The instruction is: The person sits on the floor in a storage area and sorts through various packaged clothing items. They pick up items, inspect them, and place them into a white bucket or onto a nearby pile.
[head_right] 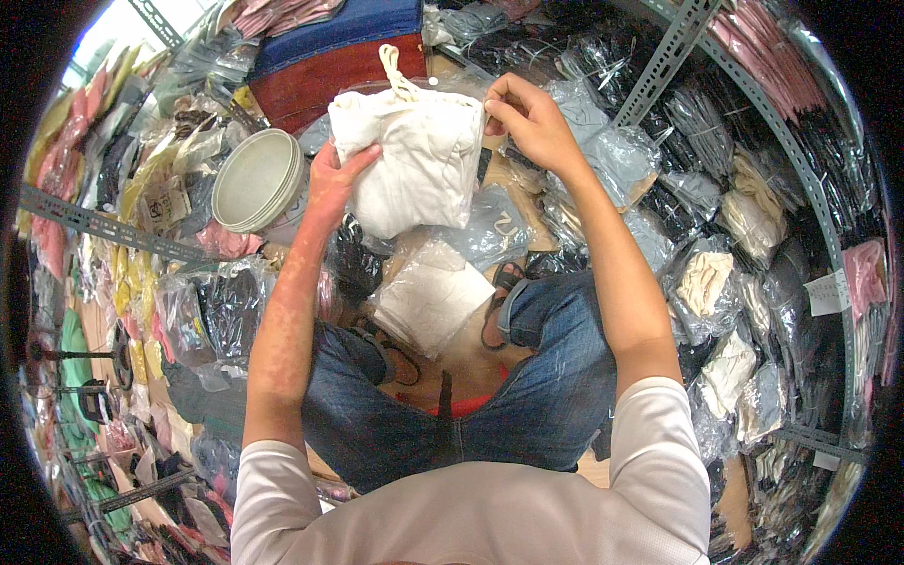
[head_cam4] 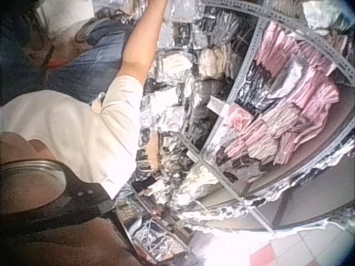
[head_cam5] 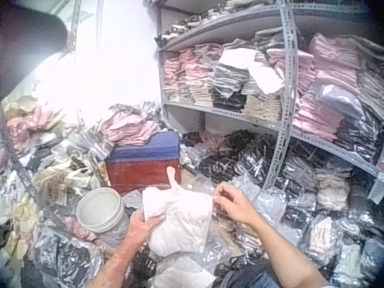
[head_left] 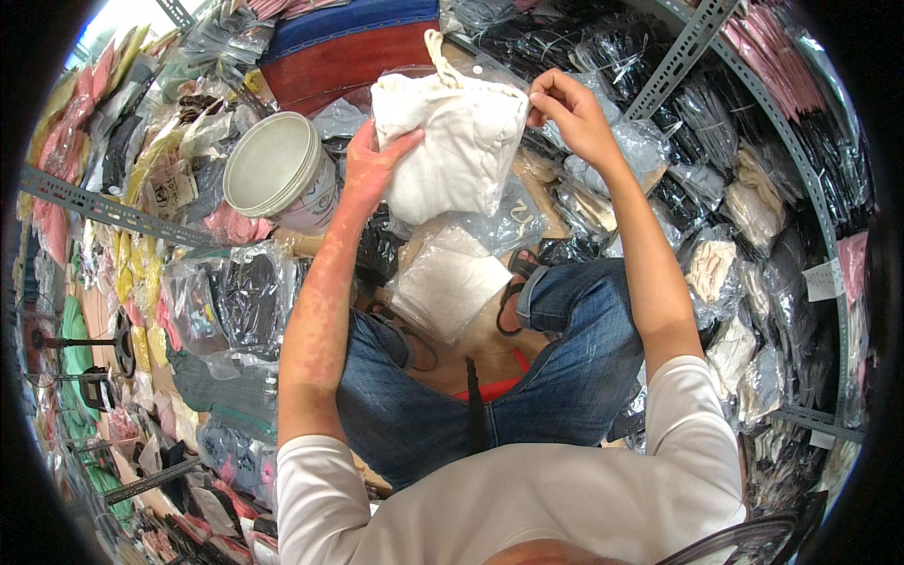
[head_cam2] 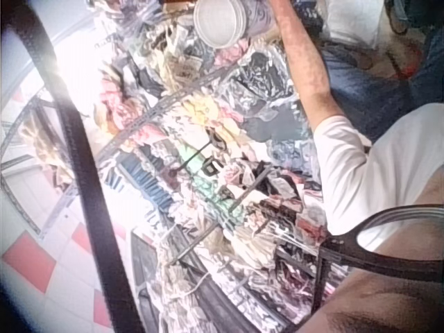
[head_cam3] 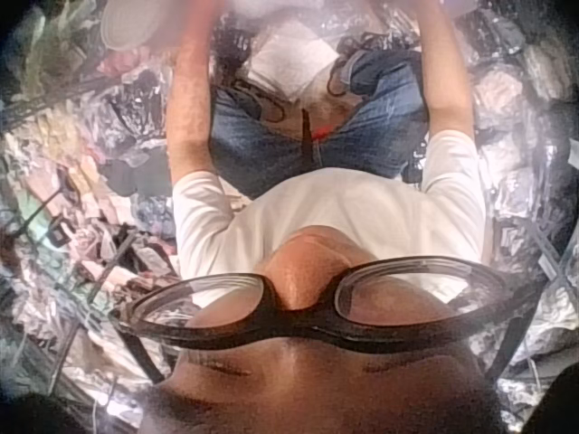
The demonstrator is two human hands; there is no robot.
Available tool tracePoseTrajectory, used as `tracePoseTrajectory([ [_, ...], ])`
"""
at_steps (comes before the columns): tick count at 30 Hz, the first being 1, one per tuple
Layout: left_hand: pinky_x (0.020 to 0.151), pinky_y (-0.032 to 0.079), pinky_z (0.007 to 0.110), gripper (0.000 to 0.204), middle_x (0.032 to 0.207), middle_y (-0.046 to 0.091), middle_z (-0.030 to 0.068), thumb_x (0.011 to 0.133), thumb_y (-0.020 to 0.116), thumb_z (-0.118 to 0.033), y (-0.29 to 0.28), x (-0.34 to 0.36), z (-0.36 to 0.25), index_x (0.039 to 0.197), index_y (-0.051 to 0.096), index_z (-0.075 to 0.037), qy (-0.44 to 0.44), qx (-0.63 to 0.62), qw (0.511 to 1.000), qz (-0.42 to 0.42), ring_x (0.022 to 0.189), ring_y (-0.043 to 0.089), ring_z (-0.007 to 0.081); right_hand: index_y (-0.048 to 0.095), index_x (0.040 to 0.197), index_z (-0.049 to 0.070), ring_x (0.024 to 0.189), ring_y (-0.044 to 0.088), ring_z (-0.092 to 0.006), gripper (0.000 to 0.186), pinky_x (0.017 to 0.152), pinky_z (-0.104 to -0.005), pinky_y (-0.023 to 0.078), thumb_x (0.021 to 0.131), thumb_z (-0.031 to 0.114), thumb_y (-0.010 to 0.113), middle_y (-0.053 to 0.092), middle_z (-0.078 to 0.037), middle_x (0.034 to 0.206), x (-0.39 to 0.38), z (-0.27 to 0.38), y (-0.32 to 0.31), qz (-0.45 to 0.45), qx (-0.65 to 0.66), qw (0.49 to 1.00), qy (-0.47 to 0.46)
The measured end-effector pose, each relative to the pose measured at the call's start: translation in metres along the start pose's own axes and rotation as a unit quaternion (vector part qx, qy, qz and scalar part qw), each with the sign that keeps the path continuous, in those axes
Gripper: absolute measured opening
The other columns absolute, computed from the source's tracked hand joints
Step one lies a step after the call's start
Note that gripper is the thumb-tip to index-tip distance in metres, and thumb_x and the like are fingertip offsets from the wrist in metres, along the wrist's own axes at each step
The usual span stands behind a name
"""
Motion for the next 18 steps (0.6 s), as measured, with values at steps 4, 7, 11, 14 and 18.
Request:
tracePoseTrajectory([
  [4,0.084,0.051,0.028,0.041,0.107,0.068,0.0078,0.08,0.079,-0.01,-0.001,0.001,0.002,0.117,0.062,0.0,0.01,0.02,1.0,-0.001,0.094,0.064,0.0133,0.054,0.093,0.005,0.076,0.061,-0.0107,0.008,0.07,-0.0258,0.05,0.097,0.011,0.053,0.065,-0.006,0.091,0.0,0.002,0.002,0.004,0.021,1.0,0.013],
  [7,0.084,0.051,0.028,0.041,0.107,0.068,0.0079,0.081,0.078,-0.012,-0.002,0.003,0.005,0.117,0.062,0.0,0.016,0.012,1.0,-0.005,0.094,0.064,0.0129,0.054,0.093,0.006,0.077,0.062,-0.0113,0.009,0.072,-0.0263,0.051,0.098,0.013,0.052,0.066,-0.008,0.096,0.0,0.006,0.003,0.002,0.081,0.996,0.027],
  [11,0.084,0.051,0.027,0.04,0.107,0.069,0.0086,0.084,0.077,-0.015,-0.005,0.006,0.013,0.117,0.062,0.0,0.008,-0.006,1.0,-0.001,0.094,0.064,0.013,0.053,0.092,0.006,0.078,0.063,-0.0115,0.011,0.073,-0.0268,0.052,0.099,0.014,0.052,0.067,-0.009,0.097,-0.001,0.009,0.003,-0.008,0.127,0.99,0.053],
  [14,0.085,0.052,0.029,0.037,0.106,0.07,0.0111,0.089,0.071,-0.015,-0.006,0.006,0.014,0.121,0.059,0.001,0.018,0.021,1.0,0.009,0.094,0.065,0.0144,0.053,0.093,0.006,0.078,0.064,-0.012,0.01,0.074,-0.0275,0.052,0.099,0.014,0.052,0.067,-0.009,0.097,-0.002,0.006,0.006,0.005,0.124,0.991,0.051],
  [18,0.083,0.052,0.028,0.03,0.102,0.071,0.011,0.091,0.07,-0.017,-0.008,0.007,0.02,0.114,0.062,0.0,0.001,-0.01,1.0,0.012,0.093,0.065,0.0141,0.053,0.094,0.007,0.079,0.064,-0.0122,0.009,0.075,-0.0279,0.052,0.099,0.013,0.051,0.067,-0.008,0.097,-0.002,0.009,0.009,0.015,0.117,0.992,0.047],
])
Point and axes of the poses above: each hand's wrist, its own x-axis towards the middle knuckle, its own y-axis out of the palm, z = x × y, the point moved 4 cm from there along x, towards the middle knuckle
